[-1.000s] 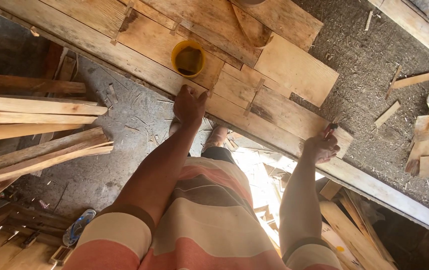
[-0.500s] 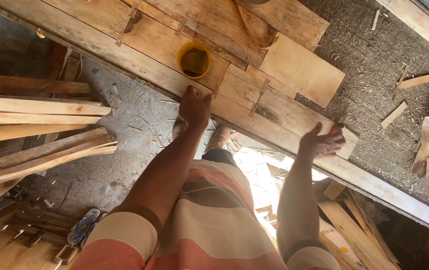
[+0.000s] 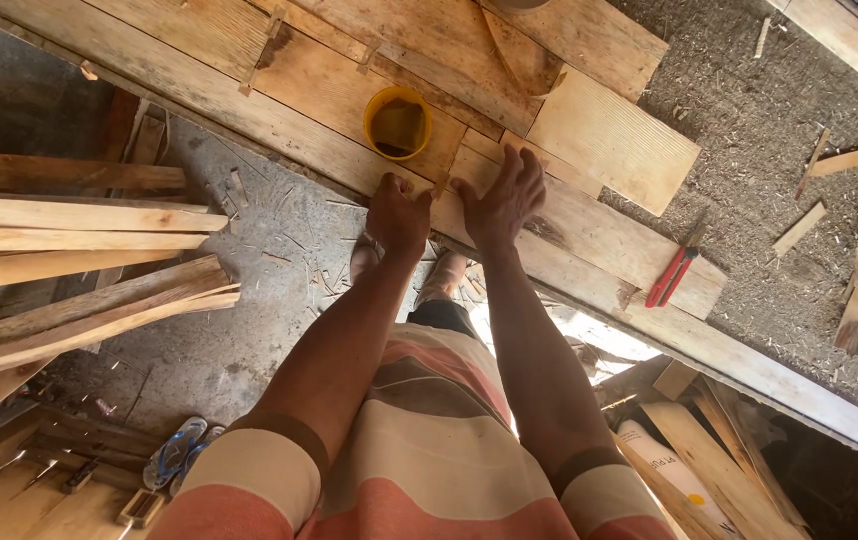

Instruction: Apply edge banding or veneer strips to wooden boards using glue and a utility knife.

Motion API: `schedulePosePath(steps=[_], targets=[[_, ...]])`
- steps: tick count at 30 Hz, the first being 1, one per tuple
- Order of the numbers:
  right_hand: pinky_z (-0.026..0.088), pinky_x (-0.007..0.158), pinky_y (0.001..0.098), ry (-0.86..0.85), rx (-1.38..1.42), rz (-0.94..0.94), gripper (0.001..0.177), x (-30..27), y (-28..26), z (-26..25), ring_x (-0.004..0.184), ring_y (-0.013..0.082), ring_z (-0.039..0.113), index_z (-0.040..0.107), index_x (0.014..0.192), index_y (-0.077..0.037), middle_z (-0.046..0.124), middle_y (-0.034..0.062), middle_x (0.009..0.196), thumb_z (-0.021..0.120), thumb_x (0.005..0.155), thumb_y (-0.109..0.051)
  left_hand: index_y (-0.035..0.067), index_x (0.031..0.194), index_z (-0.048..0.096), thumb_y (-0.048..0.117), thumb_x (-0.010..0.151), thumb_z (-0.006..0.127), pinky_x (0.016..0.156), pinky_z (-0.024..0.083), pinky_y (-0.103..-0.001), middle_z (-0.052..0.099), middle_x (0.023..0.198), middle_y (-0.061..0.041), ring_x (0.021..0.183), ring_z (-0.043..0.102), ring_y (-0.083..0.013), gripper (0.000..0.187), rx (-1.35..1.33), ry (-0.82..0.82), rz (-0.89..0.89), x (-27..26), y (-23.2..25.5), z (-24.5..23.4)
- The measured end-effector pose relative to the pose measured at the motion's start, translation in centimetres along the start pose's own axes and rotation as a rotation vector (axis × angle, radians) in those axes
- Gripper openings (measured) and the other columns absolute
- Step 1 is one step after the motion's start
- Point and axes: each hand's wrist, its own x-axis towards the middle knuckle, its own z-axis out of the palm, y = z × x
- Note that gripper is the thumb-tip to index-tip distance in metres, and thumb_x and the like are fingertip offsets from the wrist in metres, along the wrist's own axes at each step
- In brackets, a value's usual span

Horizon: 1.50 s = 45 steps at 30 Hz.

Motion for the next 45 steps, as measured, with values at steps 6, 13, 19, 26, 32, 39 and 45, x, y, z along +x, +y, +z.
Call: schedulePosePath(steps=[6,13,19,26,32,39,45], targets=[[0.016,0.12,0.0594,-0.134,0.007,0.047,0.116,1.4,-1.2,0.5,0.149,0.0387,0.02,0.032,0.153,-0.009,0.028,0.018,0.158,0.096,0.069,-0.056,0.008,0.101,0.065,0.029,0.074,0.09,0.074,0.053,-0.047,0.074,0.099,-0.01,0.091,0.072,-0.0317,0.042,-0.028,-0.002,0.021,0.1,-0.1,-0.3],[0.014,0.121,0.0579,-0.175,-0.004,0.076,0.12,1.6,-1.4,0.9,0.15,0.0373,0.019,0.031,0.155,-0.01,0.027,0.0157,0.159,0.094,0.067,-0.061,0.008,0.103,0.063,0.028,0.071,0.091,0.077,0.053,-0.048,0.074,0.101,-0.01,0.094,0.072,-0.0311,0.047,-0.037,0.011,0.037,0.2,-0.7,0.3],[0.014,0.122,0.0578,-0.202,-0.008,0.106,0.121,1.8,-1.6,0.6,0.15,0.0363,0.021,0.031,0.156,-0.01,0.029,0.0144,0.159,0.094,0.066,-0.062,0.009,0.104,0.064,0.028,0.072,0.091,0.077,0.053,-0.048,0.074,0.103,-0.009,0.095,0.072,-0.0308,0.046,-0.007,-0.036,0.017,0.1,-0.3,-0.2],[0.015,0.121,0.0576,-0.183,0.004,0.079,0.124,1.7,-1.5,0.7,0.149,0.0367,0.022,0.03,0.156,-0.01,0.03,0.0143,0.159,0.096,0.064,-0.062,0.008,0.106,0.063,0.028,0.073,0.089,0.078,0.053,-0.05,0.074,0.103,-0.011,0.096,0.071,-0.033,0.046,0.001,-0.054,0.02,0.2,0.0,-0.7],[0.015,0.12,0.0573,-0.197,-0.008,0.084,0.124,2.0,-1.9,0.3,0.149,0.0367,0.021,0.03,0.155,-0.011,0.029,0.0142,0.158,0.096,0.063,-0.06,0.007,0.105,0.063,0.029,0.073,0.09,0.078,0.053,-0.049,0.073,0.102,-0.011,0.094,0.071,-0.0326,0.047,-0.028,-0.064,0.045,0.4,-0.8,-0.3],[0.016,0.123,0.0558,-0.182,0.039,0.079,0.121,1.5,-0.6,0.7,0.152,0.0357,0.021,0.029,0.159,-0.012,0.028,0.0144,0.161,0.095,0.069,-0.058,0.007,0.103,0.062,0.027,0.074,0.089,0.079,0.054,-0.046,0.074,0.101,-0.011,0.093,0.072,-0.0312,0.044,-0.075,-0.04,0.085,0.4,-1.5,0.2],[0.007,0.126,0.0564,-0.275,-0.051,0.078,0.13,1.0,-1.5,0.5,0.155,0.0378,0.01,0.022,0.16,-0.012,0.018,0.0177,0.165,0.095,0.064,-0.059,0.008,0.1,0.063,0.03,0.073,0.091,0.078,0.051,-0.048,0.074,0.1,-0.01,0.092,0.071,-0.0298,0.045,-0.053,-0.067,0.046,0.2,-0.5,-0.7]])
